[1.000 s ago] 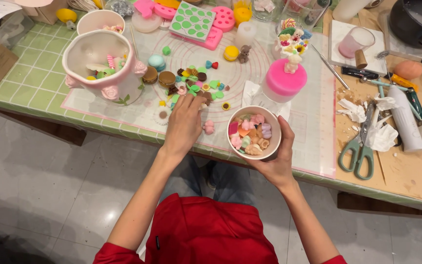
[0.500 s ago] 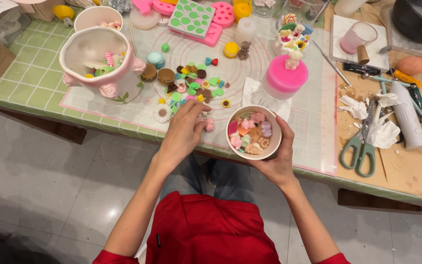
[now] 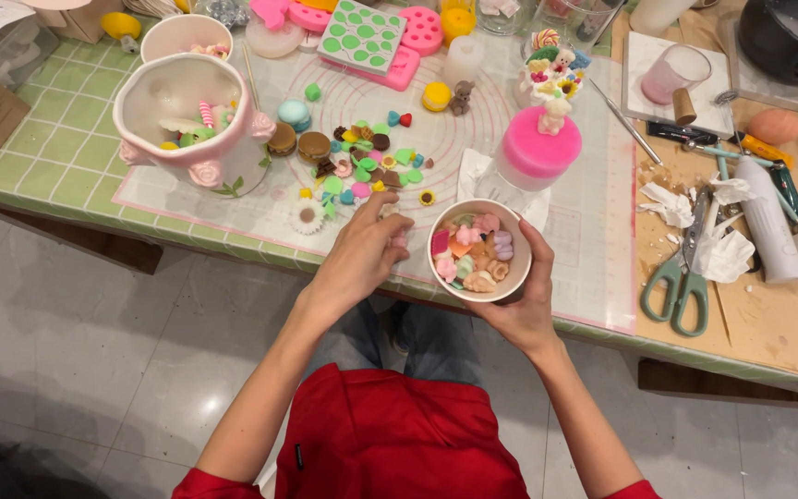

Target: Selecting various small decorative wax shapes and placing them into a paper cup on a workbench.

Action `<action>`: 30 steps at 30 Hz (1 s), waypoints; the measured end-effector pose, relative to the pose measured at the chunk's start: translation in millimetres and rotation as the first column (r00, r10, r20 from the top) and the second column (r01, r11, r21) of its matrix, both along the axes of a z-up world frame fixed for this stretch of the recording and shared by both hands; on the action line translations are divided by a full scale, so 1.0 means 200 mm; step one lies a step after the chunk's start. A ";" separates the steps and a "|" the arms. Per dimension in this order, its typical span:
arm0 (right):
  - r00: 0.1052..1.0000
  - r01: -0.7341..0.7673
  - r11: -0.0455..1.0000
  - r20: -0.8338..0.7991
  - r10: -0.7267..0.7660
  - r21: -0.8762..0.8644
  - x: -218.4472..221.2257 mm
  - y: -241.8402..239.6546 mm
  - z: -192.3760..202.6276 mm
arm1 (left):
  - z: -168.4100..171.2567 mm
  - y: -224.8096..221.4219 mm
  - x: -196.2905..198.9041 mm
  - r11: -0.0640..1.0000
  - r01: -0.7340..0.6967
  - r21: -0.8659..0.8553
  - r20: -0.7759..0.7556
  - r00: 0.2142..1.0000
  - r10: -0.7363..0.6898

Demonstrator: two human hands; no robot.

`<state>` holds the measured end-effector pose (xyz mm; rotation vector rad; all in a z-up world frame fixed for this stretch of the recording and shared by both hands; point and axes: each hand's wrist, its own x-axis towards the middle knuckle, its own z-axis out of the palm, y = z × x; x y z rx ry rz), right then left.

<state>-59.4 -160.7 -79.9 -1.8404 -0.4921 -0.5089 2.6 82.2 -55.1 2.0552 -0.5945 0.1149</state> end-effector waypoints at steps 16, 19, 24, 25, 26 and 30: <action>0.999 0.038 0.999 -0.037 -0.037 0.022 0.01 -0.02 -0.03 | 0.08 0.04 0.00 0.978 0.133 0.161 0.152 0.976 -0.158; 0.996 0.084 0.996 -0.020 -0.084 -0.026 0.02 -0.02 -0.03 | 0.11 0.04 0.00 0.965 0.151 0.213 0.116 0.977 -0.178; 0.998 0.061 0.998 -0.011 -0.061 -0.010 0.02 -0.02 -0.02 | 0.19 0.03 0.03 0.984 0.053 0.169 -0.040 0.998 -0.047; 0.998 0.066 0.998 -0.011 -0.066 -0.011 0.02 -0.02 -0.02 | 0.27 0.02 0.01 0.984 0.057 0.169 -0.040 0.998 -0.051; 0.999 0.052 0.999 -0.007 -0.053 -0.010 0.02 -0.02 -0.01 | 0.34 0.01 0.00 0.997 0.042 0.067 0.032 0.998 -0.044; 0.998 0.057 0.998 0.002 -0.057 -0.027 0.02 -0.02 -0.01 | 0.50 -0.09 -0.05 0.986 0.147 -0.076 0.124 0.983 -0.137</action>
